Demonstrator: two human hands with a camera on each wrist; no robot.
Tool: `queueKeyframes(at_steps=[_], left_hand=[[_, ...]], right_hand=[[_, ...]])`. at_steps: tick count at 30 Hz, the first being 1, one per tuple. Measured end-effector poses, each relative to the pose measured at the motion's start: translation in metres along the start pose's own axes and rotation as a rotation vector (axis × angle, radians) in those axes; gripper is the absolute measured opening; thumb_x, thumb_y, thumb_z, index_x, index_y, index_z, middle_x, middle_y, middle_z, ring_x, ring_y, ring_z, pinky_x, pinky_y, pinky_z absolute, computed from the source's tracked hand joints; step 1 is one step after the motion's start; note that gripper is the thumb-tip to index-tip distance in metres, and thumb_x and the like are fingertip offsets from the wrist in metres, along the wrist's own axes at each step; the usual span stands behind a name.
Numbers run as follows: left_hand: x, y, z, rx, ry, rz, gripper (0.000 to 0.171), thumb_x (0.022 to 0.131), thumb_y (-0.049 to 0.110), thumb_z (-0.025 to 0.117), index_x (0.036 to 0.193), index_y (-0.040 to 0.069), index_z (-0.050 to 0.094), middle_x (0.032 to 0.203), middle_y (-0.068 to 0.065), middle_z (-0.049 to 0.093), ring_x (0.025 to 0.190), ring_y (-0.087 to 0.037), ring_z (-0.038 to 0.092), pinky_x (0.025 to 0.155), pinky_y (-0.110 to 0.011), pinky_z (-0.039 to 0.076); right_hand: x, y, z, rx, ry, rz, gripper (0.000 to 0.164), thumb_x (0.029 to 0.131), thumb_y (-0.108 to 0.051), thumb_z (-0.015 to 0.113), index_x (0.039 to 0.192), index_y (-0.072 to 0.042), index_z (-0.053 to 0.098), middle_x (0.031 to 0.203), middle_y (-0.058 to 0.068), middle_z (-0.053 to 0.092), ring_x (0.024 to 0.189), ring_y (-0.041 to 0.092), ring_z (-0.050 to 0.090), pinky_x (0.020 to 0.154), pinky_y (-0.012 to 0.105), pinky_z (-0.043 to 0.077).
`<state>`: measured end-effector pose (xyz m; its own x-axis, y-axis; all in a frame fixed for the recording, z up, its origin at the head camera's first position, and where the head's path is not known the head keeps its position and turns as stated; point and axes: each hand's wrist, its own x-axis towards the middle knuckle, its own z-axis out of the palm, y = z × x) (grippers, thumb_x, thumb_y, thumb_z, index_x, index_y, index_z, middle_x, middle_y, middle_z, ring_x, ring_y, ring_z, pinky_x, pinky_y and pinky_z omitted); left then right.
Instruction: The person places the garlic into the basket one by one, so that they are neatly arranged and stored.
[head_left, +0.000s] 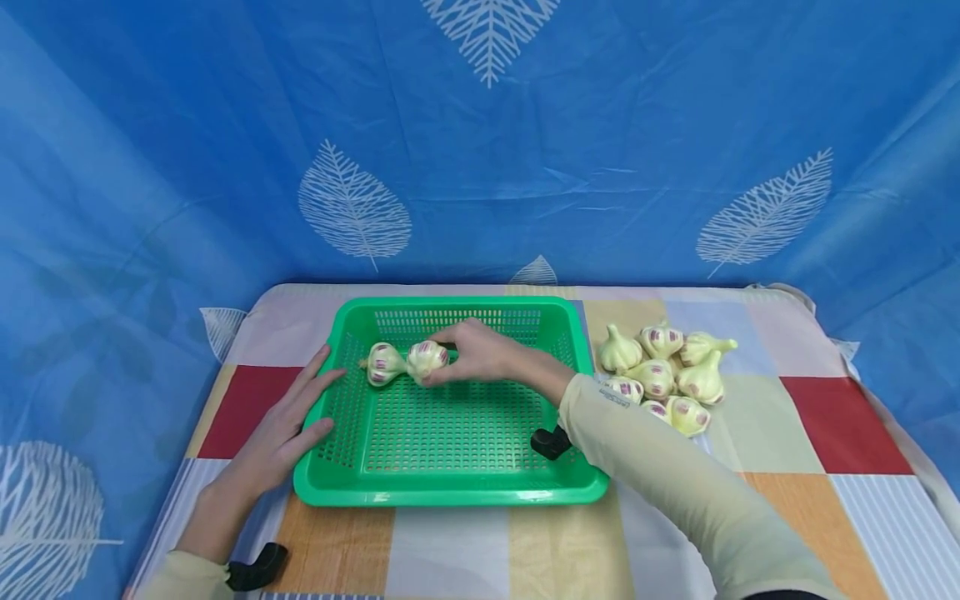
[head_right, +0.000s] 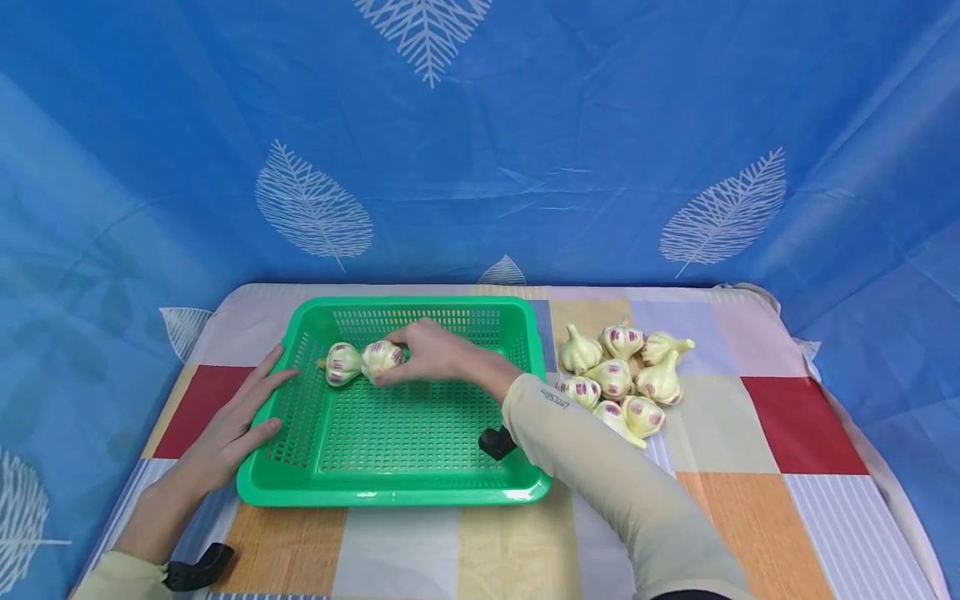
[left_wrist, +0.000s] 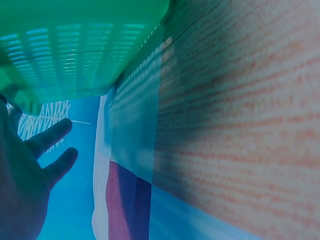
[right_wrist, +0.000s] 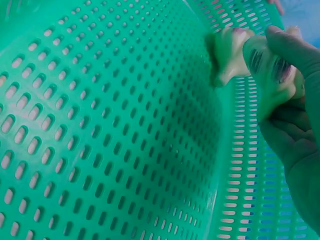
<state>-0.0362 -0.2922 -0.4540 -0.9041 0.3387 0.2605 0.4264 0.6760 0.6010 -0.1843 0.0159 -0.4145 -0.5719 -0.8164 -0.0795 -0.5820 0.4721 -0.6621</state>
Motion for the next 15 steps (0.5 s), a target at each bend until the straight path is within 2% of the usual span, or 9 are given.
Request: queueKeyframes(at_steps=[4,8,10,15], left_hand=[[0.000,-0.001,0.000,0.002,0.000,0.001,0.072,0.090,0.013,0.066,0.156,0.011,0.037,0.169,-0.005,0.012,0.150,-0.026,0.020,0.091,-0.059,0.050],[-0.001,-0.001,0.001,-0.007,0.002,0.001,0.072,0.090,0.013,0.066,0.156,0.010,0.037,0.169,-0.005,0.012,0.150,-0.025,0.020,0.092,-0.061,0.049],[-0.001,0.000,0.002,-0.014,0.004,0.000,0.072,0.090,0.013,0.066,0.156,0.010,0.037,0.169,-0.005,0.012,0.150,-0.025,0.020,0.092,-0.062,0.049],[-0.001,-0.001,0.004,-0.022,0.008,-0.001,0.072,0.090,0.013,0.065,0.156,0.011,0.037,0.169,-0.004,0.012,0.151,-0.024,0.019,0.094,-0.064,0.046]], right_hand=[[0.007,0.002,0.004,-0.053,-0.043,-0.016,0.057,0.086,-0.043,0.079,0.132,-0.010,0.067,0.113,-0.004,0.072,0.083,0.003,0.062,0.083,0.027,0.049],[0.014,0.005,0.010,-0.090,-0.083,-0.032,0.054,0.085,-0.041,0.080,0.127,-0.009,0.068,0.106,-0.005,0.071,0.079,0.005,0.061,0.078,0.026,0.050],[0.016,0.007,0.013,-0.097,-0.099,-0.037,0.053,0.085,-0.040,0.080,0.126,-0.008,0.068,0.104,-0.005,0.070,0.076,0.005,0.061,0.070,0.024,0.051],[0.024,0.014,0.021,-0.127,-0.122,-0.048,0.056,0.086,-0.041,0.080,0.128,-0.006,0.066,0.108,-0.001,0.069,0.082,0.005,0.062,0.070,0.022,0.051]])
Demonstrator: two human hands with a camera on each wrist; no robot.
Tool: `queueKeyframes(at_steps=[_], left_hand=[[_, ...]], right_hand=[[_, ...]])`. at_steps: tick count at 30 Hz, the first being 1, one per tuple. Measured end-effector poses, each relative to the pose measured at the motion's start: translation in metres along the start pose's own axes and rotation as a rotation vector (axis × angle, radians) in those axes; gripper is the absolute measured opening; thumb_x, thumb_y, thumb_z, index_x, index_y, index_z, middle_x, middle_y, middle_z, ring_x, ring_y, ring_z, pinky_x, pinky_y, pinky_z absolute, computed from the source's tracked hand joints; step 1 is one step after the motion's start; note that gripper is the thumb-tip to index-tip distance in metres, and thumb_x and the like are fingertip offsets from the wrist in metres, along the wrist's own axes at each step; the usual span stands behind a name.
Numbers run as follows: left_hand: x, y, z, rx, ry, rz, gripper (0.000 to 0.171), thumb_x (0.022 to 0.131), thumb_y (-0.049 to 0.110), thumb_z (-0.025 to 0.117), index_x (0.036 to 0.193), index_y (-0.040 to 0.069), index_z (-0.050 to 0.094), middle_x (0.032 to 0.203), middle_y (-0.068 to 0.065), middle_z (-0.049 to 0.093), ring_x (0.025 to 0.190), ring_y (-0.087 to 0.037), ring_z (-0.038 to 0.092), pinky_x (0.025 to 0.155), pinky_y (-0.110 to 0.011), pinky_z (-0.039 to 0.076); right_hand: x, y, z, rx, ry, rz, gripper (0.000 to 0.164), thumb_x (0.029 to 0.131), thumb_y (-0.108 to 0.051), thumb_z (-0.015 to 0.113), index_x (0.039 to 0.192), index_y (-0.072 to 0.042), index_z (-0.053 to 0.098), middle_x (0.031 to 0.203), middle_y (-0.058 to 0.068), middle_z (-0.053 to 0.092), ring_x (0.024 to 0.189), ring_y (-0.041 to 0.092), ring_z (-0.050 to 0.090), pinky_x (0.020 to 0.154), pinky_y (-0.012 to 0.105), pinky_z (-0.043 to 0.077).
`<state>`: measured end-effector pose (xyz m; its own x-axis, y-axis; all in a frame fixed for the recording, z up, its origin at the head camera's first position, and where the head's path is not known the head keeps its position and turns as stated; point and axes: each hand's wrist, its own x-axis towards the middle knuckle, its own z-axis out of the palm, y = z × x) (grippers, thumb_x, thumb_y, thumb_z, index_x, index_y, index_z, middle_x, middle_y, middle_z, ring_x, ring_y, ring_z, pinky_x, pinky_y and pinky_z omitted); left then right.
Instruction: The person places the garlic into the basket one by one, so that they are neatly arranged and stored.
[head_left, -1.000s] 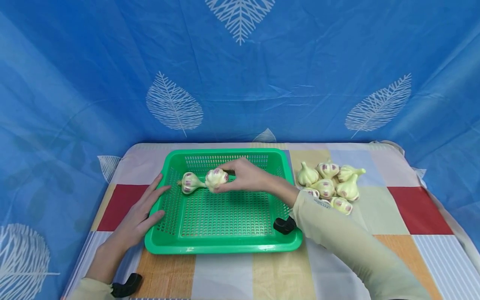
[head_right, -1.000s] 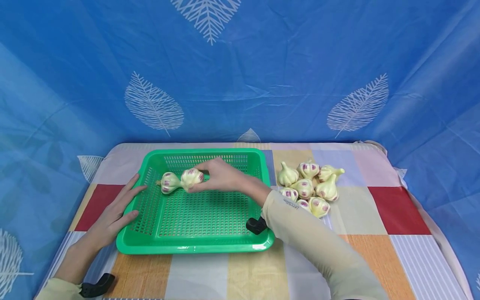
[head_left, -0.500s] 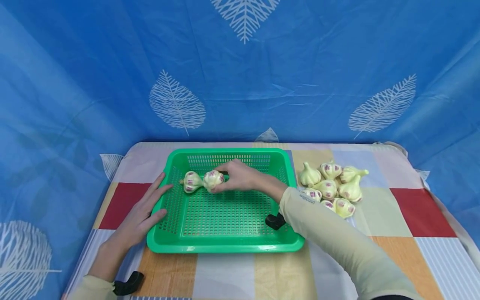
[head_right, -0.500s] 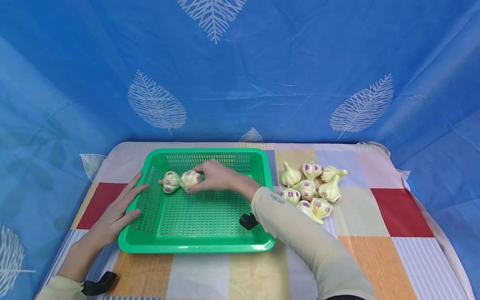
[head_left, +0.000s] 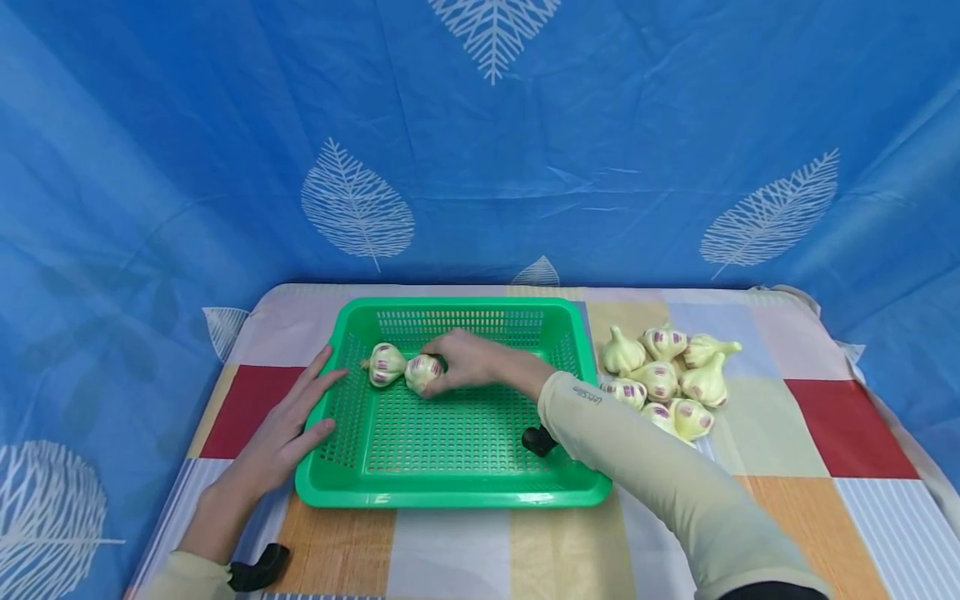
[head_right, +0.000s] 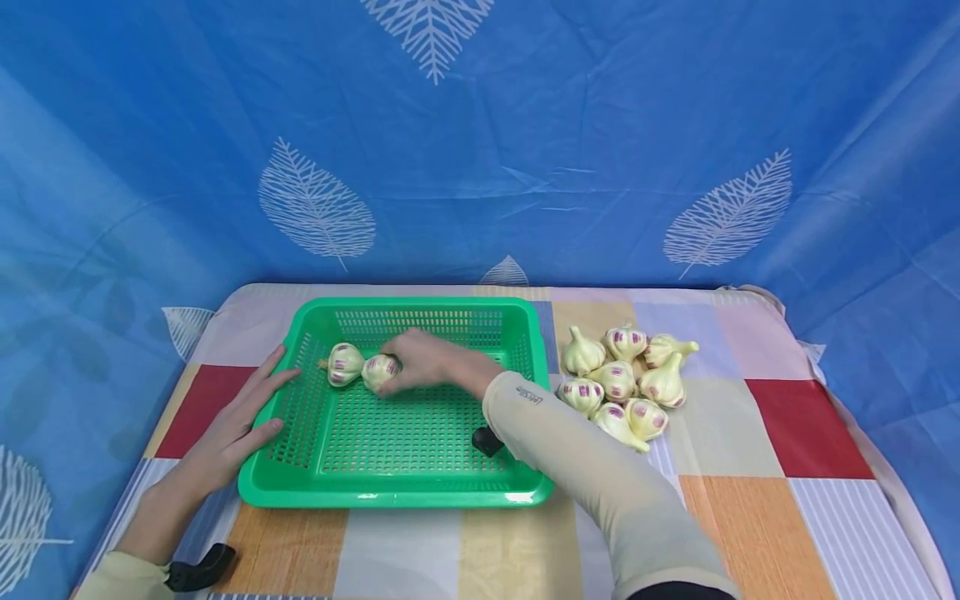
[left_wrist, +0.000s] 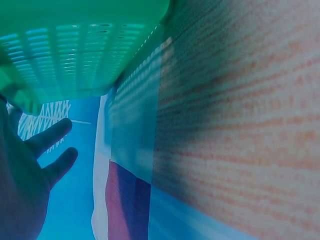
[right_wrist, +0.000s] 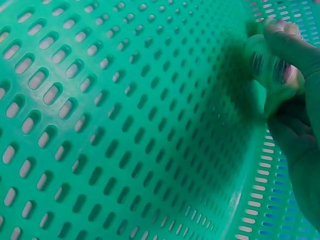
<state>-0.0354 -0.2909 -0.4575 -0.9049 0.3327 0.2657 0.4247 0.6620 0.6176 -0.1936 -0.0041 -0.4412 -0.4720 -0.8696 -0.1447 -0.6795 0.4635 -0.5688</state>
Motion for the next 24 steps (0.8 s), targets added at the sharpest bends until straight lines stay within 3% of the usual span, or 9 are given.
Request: queueKeyframes(at_steps=[7,16,24], left_hand=[[-0.0002,0.0000,0.0005,0.003,0.001,-0.009,0.071,0.091,0.013,0.064,0.156,0.013,0.037,0.169,-0.003,0.011,0.151,-0.023,0.019,0.096,-0.065,0.044],[-0.0003,0.0001,-0.0014,-0.011,0.000,-0.016,0.069,0.091,0.013,0.062,0.156,0.012,0.037,0.169,-0.003,0.011,0.150,-0.023,0.020,0.096,-0.066,0.043],[0.0008,0.0014,-0.0027,0.017,-0.011,-0.010,0.071,0.091,0.013,0.065,0.156,0.012,0.036,0.169,-0.004,0.011,0.150,-0.023,0.020,0.096,-0.061,0.047]], right_hand=[[0.0044,-0.0009,0.0051,-0.060,-0.008,-0.043,0.060,0.087,-0.038,0.079,0.133,-0.003,0.061,0.127,0.008,0.066,0.102,0.012,0.061,0.084,0.023,0.049],[0.0044,-0.0024,0.0084,-0.077,-0.026,-0.070,0.061,0.084,-0.036,0.084,0.131,-0.005,0.059,0.119,0.002,0.065,0.099,0.010,0.061,0.083,0.023,0.050],[0.0007,-0.0056,0.0087,-0.086,-0.052,-0.019,0.086,0.080,-0.040,0.086,0.146,-0.002,0.046,0.135,0.010,0.060,0.114,0.017,0.061,0.095,0.027,0.049]])
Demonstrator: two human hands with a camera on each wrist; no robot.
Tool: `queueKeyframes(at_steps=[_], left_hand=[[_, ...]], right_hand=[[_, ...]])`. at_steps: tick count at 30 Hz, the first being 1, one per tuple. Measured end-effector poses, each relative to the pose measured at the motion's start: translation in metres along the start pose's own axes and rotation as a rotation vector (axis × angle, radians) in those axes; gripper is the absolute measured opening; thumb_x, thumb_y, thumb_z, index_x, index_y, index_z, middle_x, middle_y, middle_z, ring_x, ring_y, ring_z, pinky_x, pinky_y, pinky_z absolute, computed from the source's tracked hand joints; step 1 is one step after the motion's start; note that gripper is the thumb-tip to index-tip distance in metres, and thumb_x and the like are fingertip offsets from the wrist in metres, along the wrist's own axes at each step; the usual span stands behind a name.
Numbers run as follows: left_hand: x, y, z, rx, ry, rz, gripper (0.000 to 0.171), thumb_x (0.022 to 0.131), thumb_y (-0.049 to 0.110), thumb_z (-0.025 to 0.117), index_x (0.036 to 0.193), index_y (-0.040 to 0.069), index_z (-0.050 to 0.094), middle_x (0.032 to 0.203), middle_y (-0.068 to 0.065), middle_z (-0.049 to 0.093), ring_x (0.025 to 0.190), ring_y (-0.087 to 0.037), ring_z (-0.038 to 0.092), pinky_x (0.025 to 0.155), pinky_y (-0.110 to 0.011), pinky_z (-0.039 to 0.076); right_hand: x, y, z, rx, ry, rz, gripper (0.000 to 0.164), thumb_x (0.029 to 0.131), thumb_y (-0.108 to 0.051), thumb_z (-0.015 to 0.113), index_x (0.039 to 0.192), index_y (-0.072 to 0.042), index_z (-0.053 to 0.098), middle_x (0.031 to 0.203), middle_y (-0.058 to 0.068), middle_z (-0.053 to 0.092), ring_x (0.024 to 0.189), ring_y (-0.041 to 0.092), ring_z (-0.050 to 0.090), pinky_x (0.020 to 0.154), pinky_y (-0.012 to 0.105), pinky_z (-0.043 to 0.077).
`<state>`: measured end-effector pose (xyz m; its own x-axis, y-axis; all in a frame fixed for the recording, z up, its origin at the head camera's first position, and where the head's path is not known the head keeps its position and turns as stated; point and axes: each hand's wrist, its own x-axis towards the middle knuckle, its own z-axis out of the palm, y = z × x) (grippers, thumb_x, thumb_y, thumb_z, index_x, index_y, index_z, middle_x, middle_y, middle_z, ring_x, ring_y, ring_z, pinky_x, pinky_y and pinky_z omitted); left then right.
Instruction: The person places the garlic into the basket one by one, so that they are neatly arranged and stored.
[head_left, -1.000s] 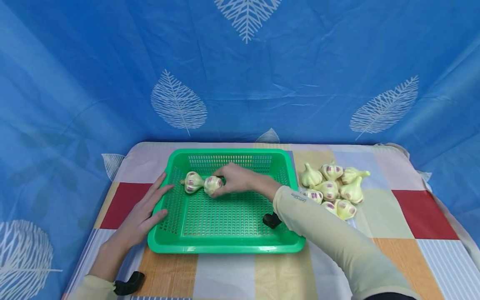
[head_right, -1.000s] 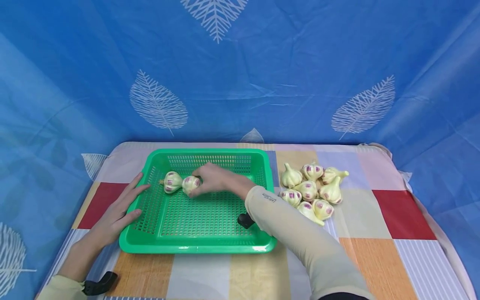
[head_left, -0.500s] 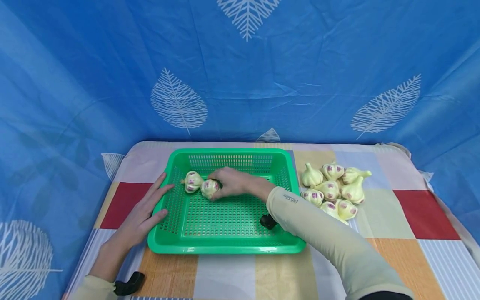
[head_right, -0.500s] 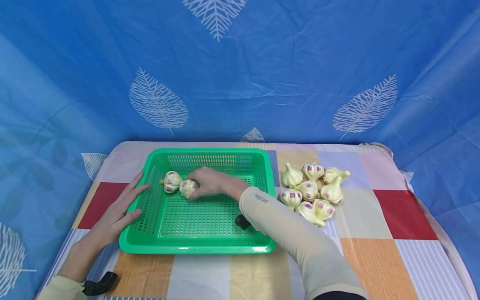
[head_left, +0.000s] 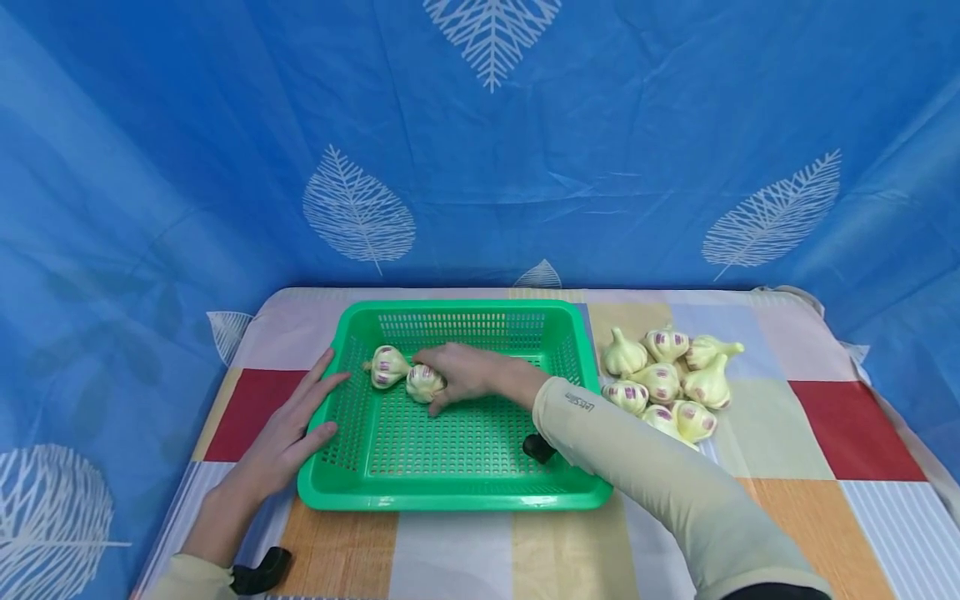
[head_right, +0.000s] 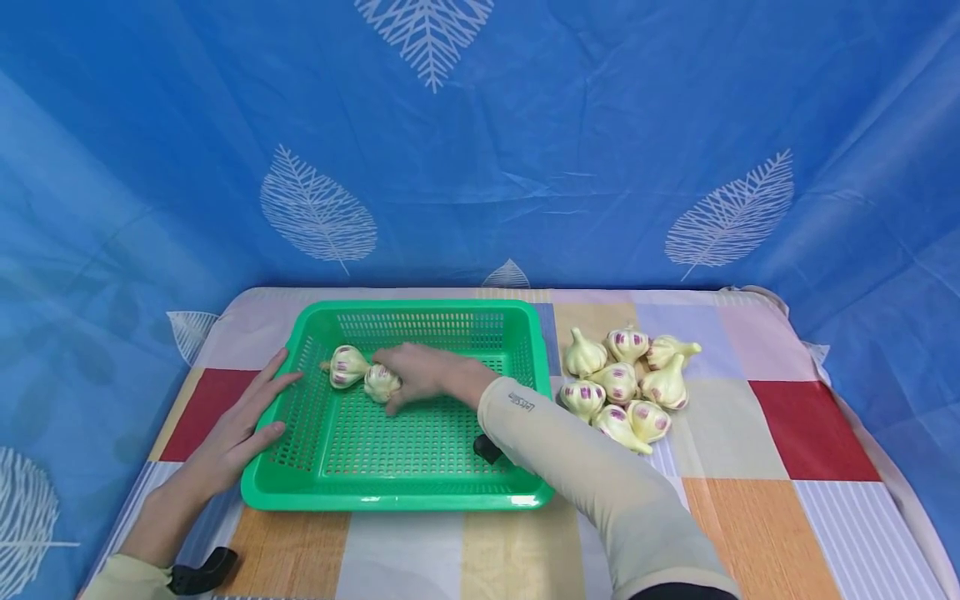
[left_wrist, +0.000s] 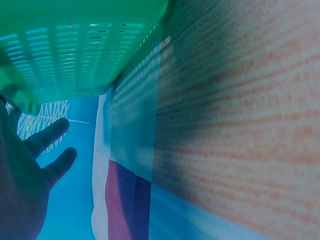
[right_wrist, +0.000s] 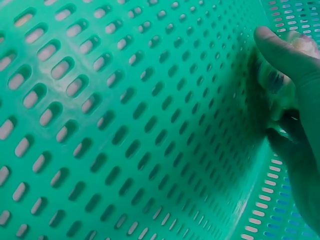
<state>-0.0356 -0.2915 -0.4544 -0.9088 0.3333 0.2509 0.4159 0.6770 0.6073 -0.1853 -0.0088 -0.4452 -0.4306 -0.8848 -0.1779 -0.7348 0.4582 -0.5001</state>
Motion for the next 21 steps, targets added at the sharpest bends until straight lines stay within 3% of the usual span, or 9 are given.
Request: queueKeyframes(at_steps=[6,15,21], left_hand=[[0.000,0.001,-0.001,-0.001,0.001,-0.005,0.072,0.090,0.014,0.065,0.156,0.012,0.037,0.169,-0.004,0.012,0.150,-0.022,0.020,0.095,-0.057,0.048],[0.000,0.001,-0.001,0.001,-0.010,-0.008,0.070,0.092,0.014,0.064,0.157,0.014,0.037,0.169,-0.003,0.012,0.151,-0.019,0.019,0.101,-0.052,0.044],[0.000,0.001,-0.002,0.006,-0.007,-0.004,0.072,0.091,0.014,0.065,0.157,0.013,0.037,0.169,-0.004,0.012,0.150,-0.019,0.019,0.097,-0.052,0.047]], right_hand=[[-0.004,-0.003,-0.003,-0.011,-0.042,0.010,0.097,0.081,-0.045,0.083,0.153,-0.001,0.036,0.151,0.014,0.047,0.134,0.026,0.050,0.110,0.035,0.039],[-0.012,-0.002,-0.012,0.003,-0.050,0.016,0.096,0.084,-0.046,0.081,0.155,-0.003,0.032,0.155,0.012,0.042,0.140,0.025,0.043,0.113,0.034,0.034],[-0.019,-0.004,-0.024,-0.014,-0.057,0.028,0.093,0.093,-0.056,0.065,0.159,-0.003,0.026,0.162,0.013,0.030,0.148,0.025,0.028,0.119,0.035,0.021]])
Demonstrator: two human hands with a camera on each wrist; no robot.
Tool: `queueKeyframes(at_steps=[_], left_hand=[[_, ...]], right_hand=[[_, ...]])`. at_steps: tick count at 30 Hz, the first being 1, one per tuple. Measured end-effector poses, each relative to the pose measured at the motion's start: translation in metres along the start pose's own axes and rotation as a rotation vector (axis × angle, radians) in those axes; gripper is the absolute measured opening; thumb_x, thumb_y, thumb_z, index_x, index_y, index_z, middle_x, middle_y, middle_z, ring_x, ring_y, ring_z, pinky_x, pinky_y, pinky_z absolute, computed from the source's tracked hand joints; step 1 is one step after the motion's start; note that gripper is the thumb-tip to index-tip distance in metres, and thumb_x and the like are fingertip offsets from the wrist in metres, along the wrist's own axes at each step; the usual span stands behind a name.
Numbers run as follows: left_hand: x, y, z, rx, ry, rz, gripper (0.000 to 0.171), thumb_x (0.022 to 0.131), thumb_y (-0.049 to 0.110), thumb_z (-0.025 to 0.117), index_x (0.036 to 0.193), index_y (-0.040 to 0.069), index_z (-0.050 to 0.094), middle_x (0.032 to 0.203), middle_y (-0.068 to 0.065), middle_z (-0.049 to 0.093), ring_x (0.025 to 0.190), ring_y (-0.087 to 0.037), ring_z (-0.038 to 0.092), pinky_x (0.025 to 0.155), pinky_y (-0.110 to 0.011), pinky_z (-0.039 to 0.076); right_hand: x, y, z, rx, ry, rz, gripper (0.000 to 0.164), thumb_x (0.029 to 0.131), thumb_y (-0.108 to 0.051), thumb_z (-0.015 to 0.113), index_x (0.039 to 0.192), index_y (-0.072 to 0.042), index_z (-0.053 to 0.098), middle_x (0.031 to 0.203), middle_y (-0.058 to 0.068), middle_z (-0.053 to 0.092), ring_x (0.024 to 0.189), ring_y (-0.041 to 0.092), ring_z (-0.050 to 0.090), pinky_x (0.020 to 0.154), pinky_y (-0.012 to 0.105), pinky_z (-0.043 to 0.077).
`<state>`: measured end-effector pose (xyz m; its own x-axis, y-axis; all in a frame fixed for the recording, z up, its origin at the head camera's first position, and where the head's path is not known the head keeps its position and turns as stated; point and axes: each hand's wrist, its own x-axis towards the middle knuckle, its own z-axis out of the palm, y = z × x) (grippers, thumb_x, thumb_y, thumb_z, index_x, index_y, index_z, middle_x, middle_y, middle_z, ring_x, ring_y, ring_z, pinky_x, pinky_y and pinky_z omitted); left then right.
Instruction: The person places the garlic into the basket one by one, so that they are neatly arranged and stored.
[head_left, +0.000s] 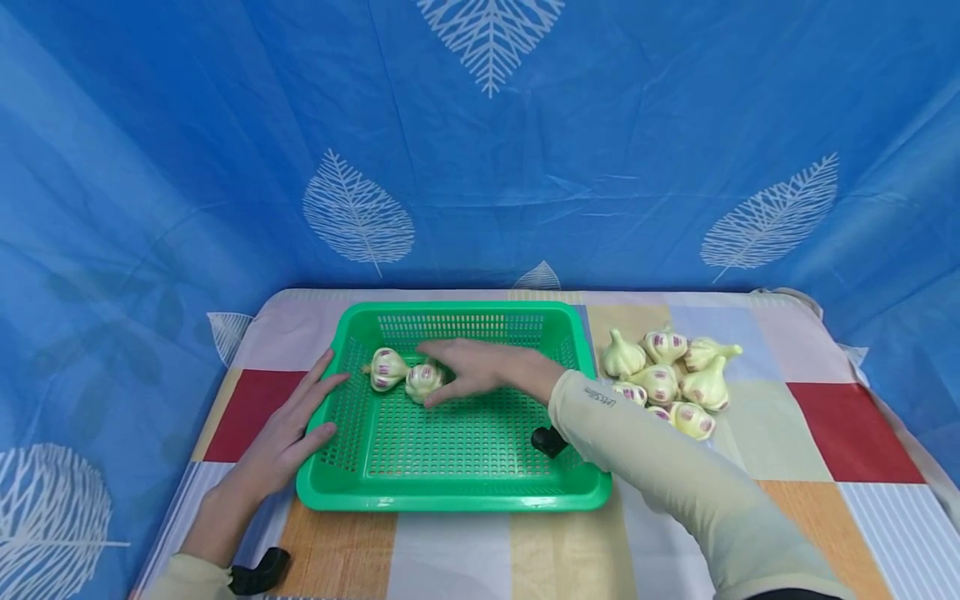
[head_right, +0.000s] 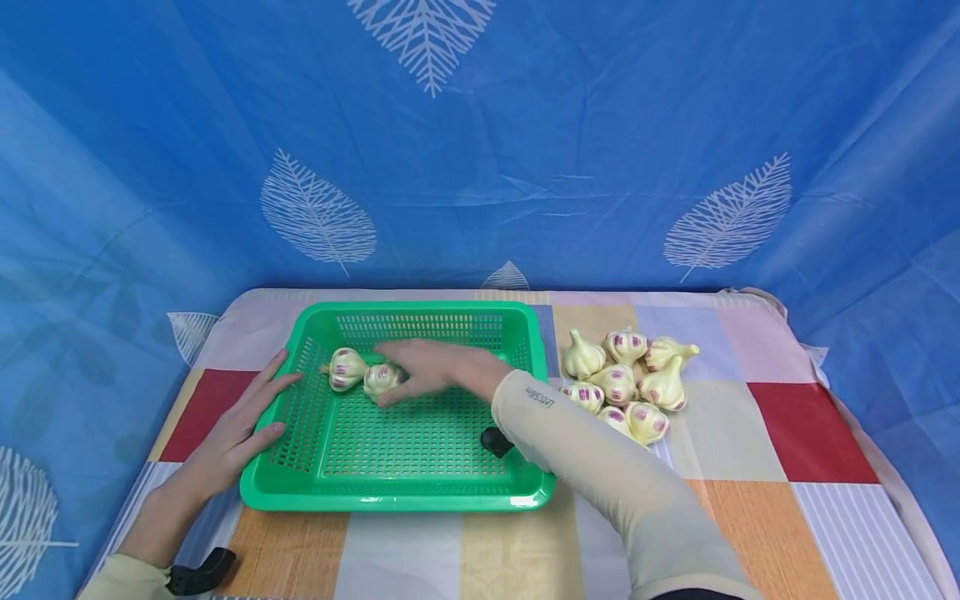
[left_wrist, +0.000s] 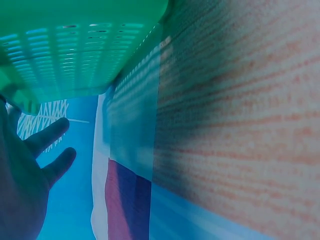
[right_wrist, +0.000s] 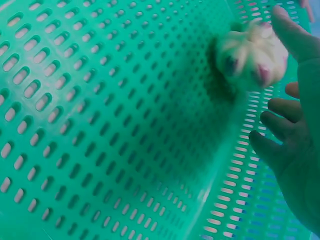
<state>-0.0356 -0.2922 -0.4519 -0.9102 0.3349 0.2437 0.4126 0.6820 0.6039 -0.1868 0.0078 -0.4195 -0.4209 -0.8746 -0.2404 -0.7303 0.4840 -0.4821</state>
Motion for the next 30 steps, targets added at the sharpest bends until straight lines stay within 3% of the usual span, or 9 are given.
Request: queueKeyframes(at_steps=[8,14,21,30], left_hand=[[-0.001,-0.001,0.001,0.004,0.002,0.009,0.071,0.091,0.012,0.064,0.156,0.012,0.037,0.169,-0.004,0.012,0.150,-0.018,0.019,0.097,-0.051,0.049],[-0.001,-0.002,0.002,0.008,0.006,0.015,0.072,0.090,0.013,0.065,0.156,0.012,0.037,0.169,-0.004,0.013,0.150,-0.019,0.019,0.096,-0.053,0.049],[-0.001,-0.002,0.003,0.007,0.007,0.018,0.072,0.090,0.012,0.065,0.156,0.012,0.037,0.169,-0.004,0.012,0.151,-0.017,0.019,0.094,-0.055,0.050],[-0.002,-0.004,0.005,0.006,0.015,0.013,0.073,0.090,0.013,0.065,0.157,0.015,0.036,0.169,-0.003,0.012,0.151,-0.020,0.019,0.095,-0.054,0.049]], right_hand=[[-0.017,-0.009,-0.014,-0.028,0.021,-0.029,0.089,0.098,-0.062,0.051,0.159,-0.003,0.024,0.165,0.013,0.023,0.151,0.024,0.019,0.120,0.036,0.018],[-0.039,-0.022,-0.022,-0.175,0.040,-0.013,0.095,0.095,-0.074,0.038,0.162,-0.010,0.019,0.168,0.009,0.014,0.154,0.025,0.005,0.120,0.044,0.018],[-0.075,-0.031,-0.027,-0.299,0.074,0.012,0.100,0.092,-0.081,0.019,0.162,-0.011,0.009,0.169,0.008,0.002,0.154,0.029,-0.003,0.121,0.044,0.009],[-0.129,-0.020,-0.008,-0.279,0.178,0.079,0.094,0.096,-0.076,0.026,0.162,-0.011,0.012,0.169,0.007,0.001,0.153,0.027,-0.007,0.121,0.047,0.007]])
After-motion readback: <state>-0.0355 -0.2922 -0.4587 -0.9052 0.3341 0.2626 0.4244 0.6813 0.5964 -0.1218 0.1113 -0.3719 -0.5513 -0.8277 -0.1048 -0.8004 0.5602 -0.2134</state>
